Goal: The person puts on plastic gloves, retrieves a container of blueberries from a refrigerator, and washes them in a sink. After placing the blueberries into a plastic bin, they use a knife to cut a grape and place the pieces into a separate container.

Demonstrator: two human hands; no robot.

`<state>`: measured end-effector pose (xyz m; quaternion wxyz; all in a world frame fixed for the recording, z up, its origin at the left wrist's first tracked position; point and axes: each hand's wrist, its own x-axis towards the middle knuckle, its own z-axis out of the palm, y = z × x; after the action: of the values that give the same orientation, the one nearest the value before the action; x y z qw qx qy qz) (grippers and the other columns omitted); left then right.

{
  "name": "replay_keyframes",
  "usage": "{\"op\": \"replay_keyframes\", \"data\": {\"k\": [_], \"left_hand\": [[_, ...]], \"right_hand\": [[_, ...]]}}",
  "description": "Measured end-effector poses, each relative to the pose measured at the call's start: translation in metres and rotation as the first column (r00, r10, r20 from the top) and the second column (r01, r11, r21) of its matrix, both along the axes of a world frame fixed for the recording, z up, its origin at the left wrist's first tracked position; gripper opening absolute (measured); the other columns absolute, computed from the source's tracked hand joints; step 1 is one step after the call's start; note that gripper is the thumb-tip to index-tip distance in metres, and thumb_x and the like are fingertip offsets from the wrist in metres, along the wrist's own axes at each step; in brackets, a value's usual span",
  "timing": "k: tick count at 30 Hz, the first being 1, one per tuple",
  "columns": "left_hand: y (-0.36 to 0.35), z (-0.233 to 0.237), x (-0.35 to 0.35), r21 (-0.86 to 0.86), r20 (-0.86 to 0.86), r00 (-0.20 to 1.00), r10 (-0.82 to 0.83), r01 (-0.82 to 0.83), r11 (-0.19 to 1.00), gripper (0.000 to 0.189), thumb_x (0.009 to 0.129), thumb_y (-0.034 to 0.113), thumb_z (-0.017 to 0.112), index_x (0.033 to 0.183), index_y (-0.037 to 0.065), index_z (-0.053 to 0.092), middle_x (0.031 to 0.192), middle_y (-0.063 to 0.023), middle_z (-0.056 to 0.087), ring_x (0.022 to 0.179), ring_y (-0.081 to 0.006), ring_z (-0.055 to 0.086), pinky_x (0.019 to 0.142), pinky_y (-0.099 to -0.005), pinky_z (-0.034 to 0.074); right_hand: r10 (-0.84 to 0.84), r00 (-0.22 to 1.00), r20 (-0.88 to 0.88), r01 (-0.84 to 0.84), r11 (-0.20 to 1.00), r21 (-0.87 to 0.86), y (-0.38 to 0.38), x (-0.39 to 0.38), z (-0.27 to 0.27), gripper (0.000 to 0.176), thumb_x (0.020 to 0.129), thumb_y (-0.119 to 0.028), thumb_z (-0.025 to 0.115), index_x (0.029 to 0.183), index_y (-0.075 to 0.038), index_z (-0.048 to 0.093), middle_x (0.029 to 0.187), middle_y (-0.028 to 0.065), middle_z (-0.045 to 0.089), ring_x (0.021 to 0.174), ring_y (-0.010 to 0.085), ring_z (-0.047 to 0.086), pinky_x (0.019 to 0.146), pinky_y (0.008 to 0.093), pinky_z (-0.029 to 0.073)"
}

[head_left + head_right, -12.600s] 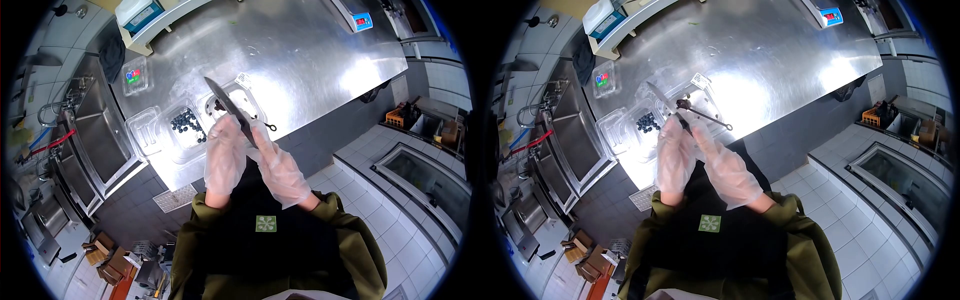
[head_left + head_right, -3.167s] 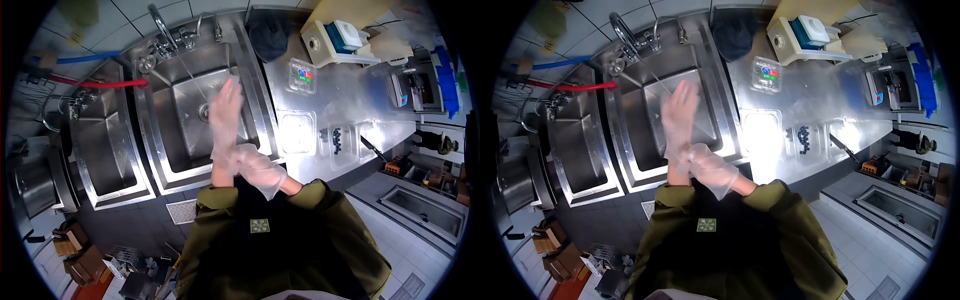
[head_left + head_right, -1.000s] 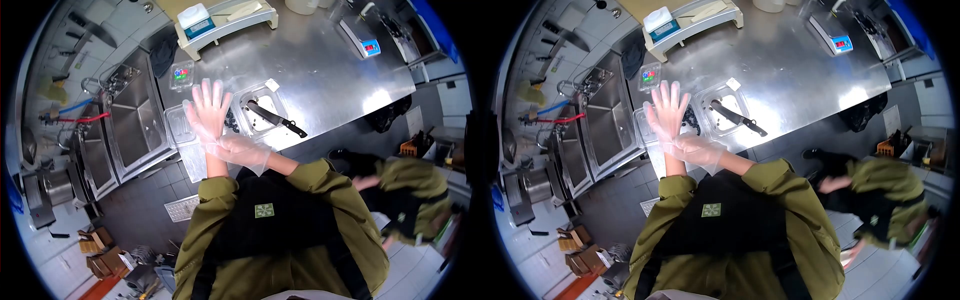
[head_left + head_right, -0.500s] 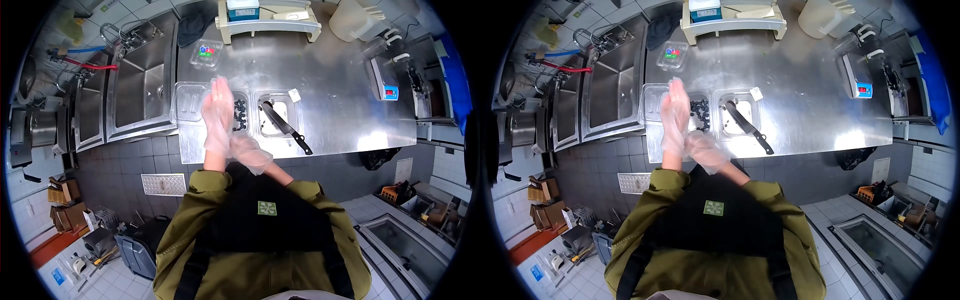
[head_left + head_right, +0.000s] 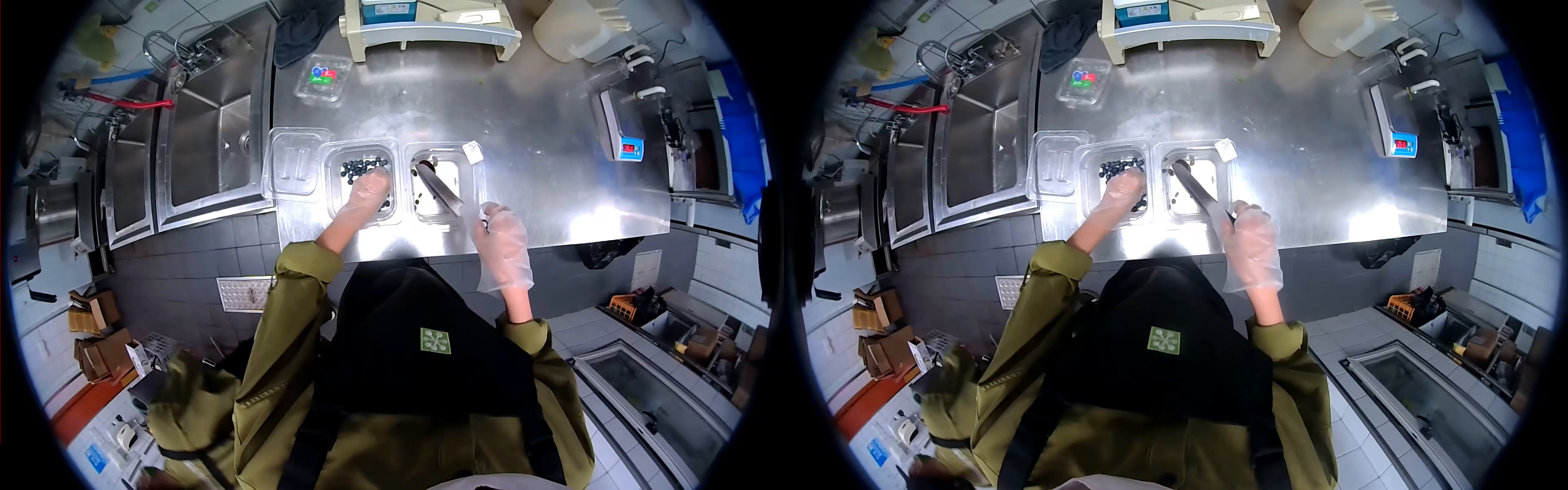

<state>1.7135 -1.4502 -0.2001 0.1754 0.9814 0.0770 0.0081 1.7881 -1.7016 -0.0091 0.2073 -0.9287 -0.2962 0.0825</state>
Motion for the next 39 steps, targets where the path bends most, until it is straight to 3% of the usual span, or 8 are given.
{"op": "replay_keyframes", "data": {"k": [2,10,14,16,21,23,31,39], "left_hand": [[0.000,-0.005,0.003,0.034,-0.054,0.999,0.007,-0.005,0.999,0.009,0.076,0.002,0.055,0.078,-0.003,0.062,0.080,-0.0220,0.063,0.071,-0.0310,0.067,0.058,-0.0384,0.055],[0.002,0.029,0.004,0.142,-0.201,0.975,-0.092,0.122,0.982,0.015,0.076,0.002,0.056,0.087,-0.005,0.064,0.088,-0.0217,0.063,0.077,-0.0303,0.068,0.061,-0.0374,0.056],[0.008,0.061,-0.012,-0.103,-0.035,0.994,0.100,-0.103,0.989,0.015,0.081,0.010,0.058,0.090,0.000,0.064,0.086,-0.0204,0.064,0.072,-0.0293,0.064,0.066,-0.0377,0.051],[-0.001,0.118,-0.019,-0.376,-0.023,0.942,0.333,-0.317,0.871,0.017,0.081,0.011,0.061,0.093,0.000,0.066,0.084,-0.0176,0.064,0.067,-0.0247,0.063,0.064,-0.0340,0.050],[-0.040,0.147,-0.029,-0.680,-0.183,0.702,0.688,-0.596,0.427,0.027,0.083,0.009,0.060,0.108,-0.002,0.064,0.086,-0.0085,0.065,0.079,-0.0125,0.060,0.074,-0.0255,0.047],[-0.059,0.150,-0.024,-0.786,-0.162,0.607,0.778,-0.556,0.271,0.029,0.085,0.008,0.059,0.112,-0.002,0.061,0.089,-0.0056,0.064,0.082,-0.0114,0.058,0.077,-0.0249,0.046],[-0.126,0.200,-0.006,-0.961,-0.252,0.469,0.847,-0.223,-0.163,0.025,0.090,0.019,0.062,0.103,-0.002,0.062,0.092,-0.0056,0.065,0.083,-0.0095,0.058,0.081,-0.0235,0.045],[-0.141,0.199,-0.011,-0.884,-0.257,0.569,0.781,0.188,-0.427,0.029,0.090,0.012,0.058,0.115,-0.003,0.053,0.110,-0.0094,0.057,0.095,-0.0117,0.054,0.087,-0.0231,0.043]], "right_hand": [[-0.001,0.992,0.128,0.010,0.997,-0.075,-0.003,-0.005,-0.012,0.033,0.087,-0.033,0.057,0.084,0.000,0.059,0.079,0.0211,0.060,0.076,0.0369,0.059,0.068,0.0424,0.048],[-0.157,0.946,-0.282,0.112,0.979,-0.169,0.002,-0.001,-0.027,0.044,0.088,-0.040,0.056,0.100,0.003,0.059,0.095,0.0234,0.061,0.092,0.0393,0.059,0.081,0.0439,0.046],[-0.125,0.898,-0.422,0.029,0.974,-0.225,-0.021,0.005,-0.010,0.043,0.089,-0.038,0.054,0.106,0.001,0.057,0.103,0.0235,0.059,0.096,0.0394,0.058,0.083,0.0431,0.045],[-0.060,0.900,-0.431,-0.036,0.977,-0.210,-0.032,0.012,-0.005,0.044,0.092,-0.038,0.049,0.108,0.002,0.057,0.103,0.0253,0.058,0.096,0.0397,0.058,0.084,0.0438,0.046],[0.177,0.896,-0.408,-0.255,0.956,-0.144,-0.036,0.036,-0.005,0.040,0.096,-0.032,0.041,0.109,0.005,0.054,0.098,0.0252,0.057,0.093,0.0383,0.059,0.081,0.0435,0.048],[0.332,0.883,-0.332,-0.376,0.923,-0.079,-0.034,0.044,-0.021,0.036,0.097,-0.026,0.040,0.109,0.006,0.052,0.096,0.0250,0.056,0.091,0.0371,0.060,0.079,0.0425,0.049],[0.417,0.893,-0.167,-0.414,0.908,0.057,-0.036,0.076,-0.016,0.020,0.089,-0.009,0.046,0.101,0.005,0.051,0.106,0.0190,0.051,0.087,0.0347,0.059,0.078,0.0390,0.051],[0.478,0.873,-0.100,-0.482,0.876,-0.018,-0.031,0.107,-0.011,0.026,0.093,-0.022,0.050,0.102,0.002,0.054,0.105,0.0182,0.053,0.088,0.0360,0.060,0.076,0.0433,0.049]]}}
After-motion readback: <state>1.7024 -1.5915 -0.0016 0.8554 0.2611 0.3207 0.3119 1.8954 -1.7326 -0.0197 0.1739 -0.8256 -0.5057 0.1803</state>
